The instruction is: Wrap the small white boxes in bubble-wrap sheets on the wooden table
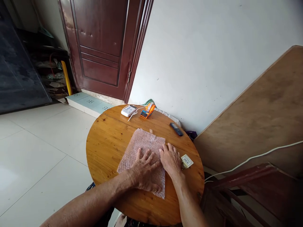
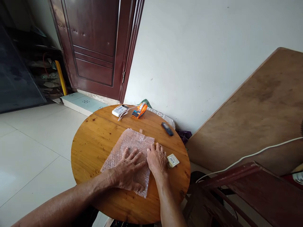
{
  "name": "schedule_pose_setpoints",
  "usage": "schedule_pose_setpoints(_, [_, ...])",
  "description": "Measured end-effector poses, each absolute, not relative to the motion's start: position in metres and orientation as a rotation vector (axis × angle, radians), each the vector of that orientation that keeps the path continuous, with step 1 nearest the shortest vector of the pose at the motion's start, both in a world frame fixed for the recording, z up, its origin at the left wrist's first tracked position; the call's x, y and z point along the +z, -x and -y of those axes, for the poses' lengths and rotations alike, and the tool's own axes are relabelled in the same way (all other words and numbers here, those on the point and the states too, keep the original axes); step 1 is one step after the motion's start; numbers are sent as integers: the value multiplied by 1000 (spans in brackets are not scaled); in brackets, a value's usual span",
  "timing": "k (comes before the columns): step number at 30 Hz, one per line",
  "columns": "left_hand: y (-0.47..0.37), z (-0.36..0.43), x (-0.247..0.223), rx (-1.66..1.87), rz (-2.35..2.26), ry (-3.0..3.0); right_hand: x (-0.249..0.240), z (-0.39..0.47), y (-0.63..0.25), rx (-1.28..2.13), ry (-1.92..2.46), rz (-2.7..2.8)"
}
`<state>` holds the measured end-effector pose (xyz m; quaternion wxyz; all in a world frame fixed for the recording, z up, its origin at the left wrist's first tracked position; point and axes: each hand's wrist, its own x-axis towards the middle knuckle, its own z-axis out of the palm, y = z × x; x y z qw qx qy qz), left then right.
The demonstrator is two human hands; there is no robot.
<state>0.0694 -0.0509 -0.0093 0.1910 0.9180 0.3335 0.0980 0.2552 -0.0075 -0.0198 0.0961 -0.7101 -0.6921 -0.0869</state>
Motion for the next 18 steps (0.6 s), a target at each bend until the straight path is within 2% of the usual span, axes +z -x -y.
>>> schedule_pose_setpoints(9, [-69, 51, -5, 227, -959, -2571, -4, 27, -266, -322, 1956, 2018])
schedule_pose_setpoints(13, [-68, 52, -2, 215, -967, -2574, 5, 48, -309, -410, 2163, 1856])
schedule_pose_setpoints(16, [-67, 52, -3, 228, -962, -2567, 12, 59, -333, -51, 2325, 1704])
schedule_pose_setpoints(18, [-68, 52, -5, 242, -954, -2568, 20, 65, -330, 239, 2164, 1618])
